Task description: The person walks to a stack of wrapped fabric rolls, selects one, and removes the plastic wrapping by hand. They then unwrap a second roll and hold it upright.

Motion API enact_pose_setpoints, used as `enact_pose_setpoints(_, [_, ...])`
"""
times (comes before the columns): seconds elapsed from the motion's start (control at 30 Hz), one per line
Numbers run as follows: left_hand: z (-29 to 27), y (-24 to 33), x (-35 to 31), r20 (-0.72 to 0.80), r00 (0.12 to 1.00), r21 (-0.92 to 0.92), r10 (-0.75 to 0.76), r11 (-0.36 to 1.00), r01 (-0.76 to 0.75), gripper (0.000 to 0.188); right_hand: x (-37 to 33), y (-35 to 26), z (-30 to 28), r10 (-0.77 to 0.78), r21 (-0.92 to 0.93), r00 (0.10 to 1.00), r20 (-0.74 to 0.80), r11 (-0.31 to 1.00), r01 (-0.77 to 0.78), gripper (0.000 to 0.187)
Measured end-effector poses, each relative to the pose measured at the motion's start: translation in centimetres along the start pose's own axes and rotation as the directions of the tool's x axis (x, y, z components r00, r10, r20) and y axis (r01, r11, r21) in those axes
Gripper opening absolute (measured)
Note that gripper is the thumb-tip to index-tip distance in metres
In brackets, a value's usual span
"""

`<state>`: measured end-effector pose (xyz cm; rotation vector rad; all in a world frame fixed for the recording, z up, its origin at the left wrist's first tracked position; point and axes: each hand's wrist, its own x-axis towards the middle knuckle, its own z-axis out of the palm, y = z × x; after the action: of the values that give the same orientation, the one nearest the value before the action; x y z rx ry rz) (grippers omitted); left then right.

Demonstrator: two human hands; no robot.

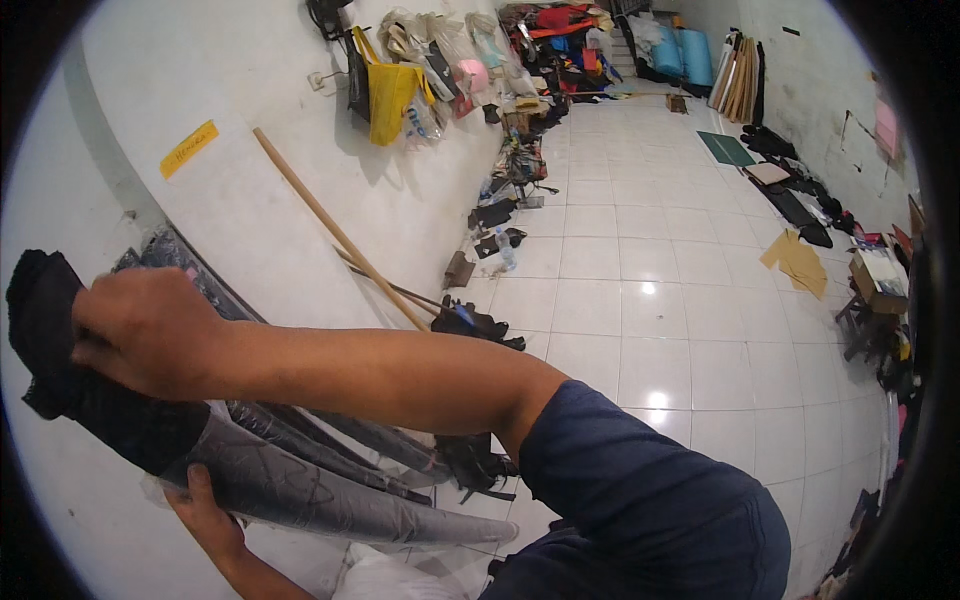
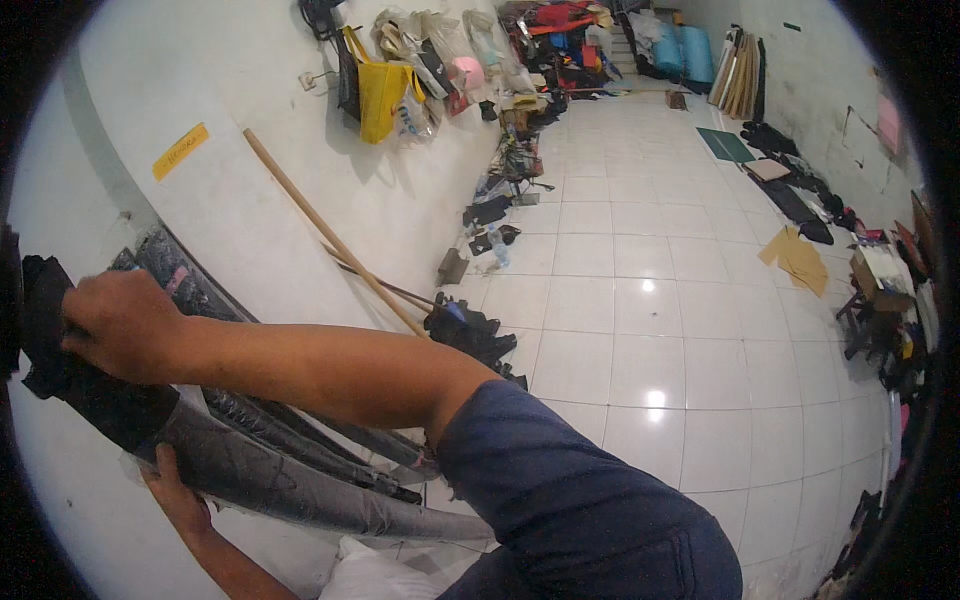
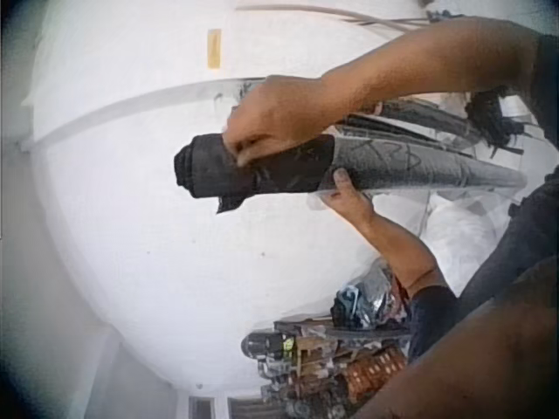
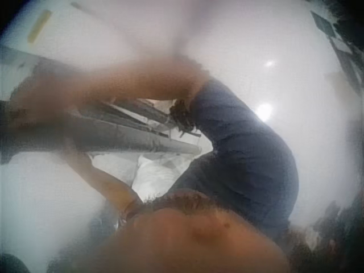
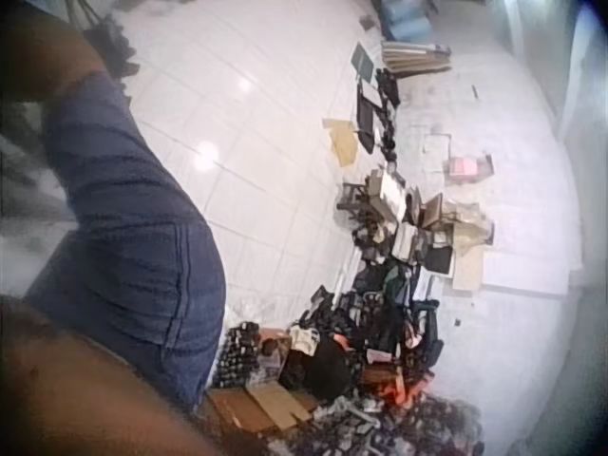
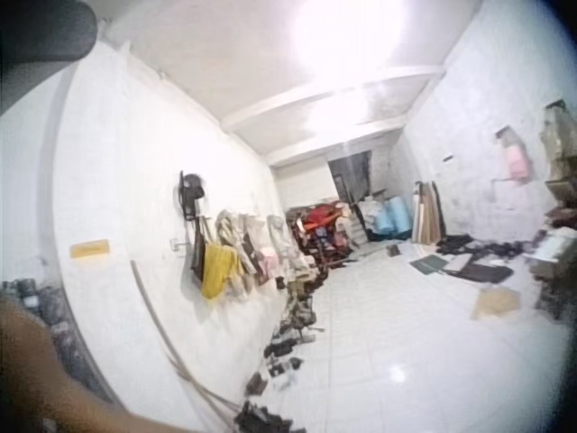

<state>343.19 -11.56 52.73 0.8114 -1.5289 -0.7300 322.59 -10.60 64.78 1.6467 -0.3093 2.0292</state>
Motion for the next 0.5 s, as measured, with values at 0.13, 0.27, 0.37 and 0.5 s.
enact_pose_setpoints(0.13, [-0.4,-0.4,0.0,-0.004,1.0,-0.023,0.012,1.0,-0.012,0.066,-1.4,-0.2,-0.6,0.432,0.126,0.889,0.155,0.883,-0.451,0.036])
enact_pose_setpoints(0.27, [-1.3,-0.4,-0.4,-0.018,1.0,-0.041,0.014,0.999,-0.015,0.068,-4.3,-0.8,-0.6,0.618,0.114,0.59,0.52,0.634,-0.765,0.054])
enact_pose_setpoints(0.37, [-2.9,-0.4,-1.0,-0.005,1.0,-0.098,-0.016,0.995,0.015,0.069,-5.8,-1.6,-0.4,0.588,0.132,0.397,0.705,0.441,-0.888,0.065])
enact_pose_setpoints(0.5, [-5.9,-0.6,-1.7,0.013,1.0,-0.15,0.028,0.988,-0.025,0.072,-8.0,-2.9,0.8,0.567,0.177,0.472,0.675,0.497,-0.85,0.064])
